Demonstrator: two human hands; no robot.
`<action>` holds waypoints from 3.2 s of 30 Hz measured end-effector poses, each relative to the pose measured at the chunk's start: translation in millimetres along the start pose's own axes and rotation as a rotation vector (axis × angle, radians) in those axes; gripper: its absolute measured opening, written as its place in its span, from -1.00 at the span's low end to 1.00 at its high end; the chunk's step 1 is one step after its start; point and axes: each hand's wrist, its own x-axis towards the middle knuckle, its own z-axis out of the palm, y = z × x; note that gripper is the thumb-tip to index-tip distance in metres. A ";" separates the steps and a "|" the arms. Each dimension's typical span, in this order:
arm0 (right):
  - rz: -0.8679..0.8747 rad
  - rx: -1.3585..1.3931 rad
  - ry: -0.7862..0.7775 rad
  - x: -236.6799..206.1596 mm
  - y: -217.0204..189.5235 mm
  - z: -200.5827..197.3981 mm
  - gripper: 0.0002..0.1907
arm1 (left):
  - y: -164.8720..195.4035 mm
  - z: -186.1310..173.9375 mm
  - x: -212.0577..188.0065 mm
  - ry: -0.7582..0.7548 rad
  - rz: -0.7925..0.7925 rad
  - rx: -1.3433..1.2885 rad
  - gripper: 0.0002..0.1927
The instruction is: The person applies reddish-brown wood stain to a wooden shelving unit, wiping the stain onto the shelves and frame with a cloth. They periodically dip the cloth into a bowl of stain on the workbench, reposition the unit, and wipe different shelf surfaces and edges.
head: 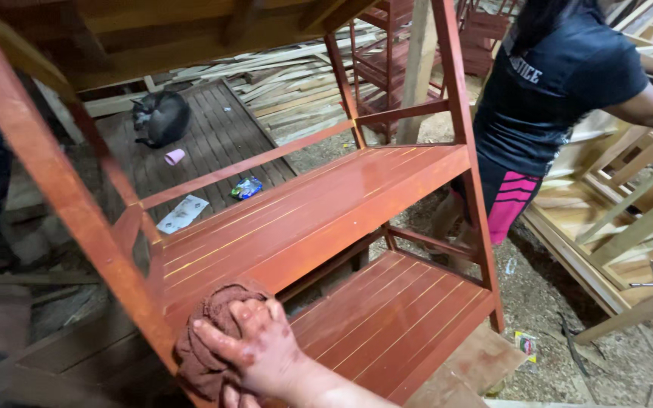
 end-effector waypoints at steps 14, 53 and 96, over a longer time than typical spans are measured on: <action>0.689 -0.193 0.576 -71.9 317.4 -83.3 -0.33 | -7.9 92.4 -39.3 -0.259 -0.126 -0.169 -0.71; 0.689 1.100 0.285 -126.0 217.1 -189.7 0.06 | 160.5 312.7 -88.3 -0.752 -0.900 -0.685 -0.38; 0.658 0.429 0.722 -87.0 381.5 -89.2 -0.80 | 154.2 255.3 -15.7 -0.572 -0.281 -0.151 -0.62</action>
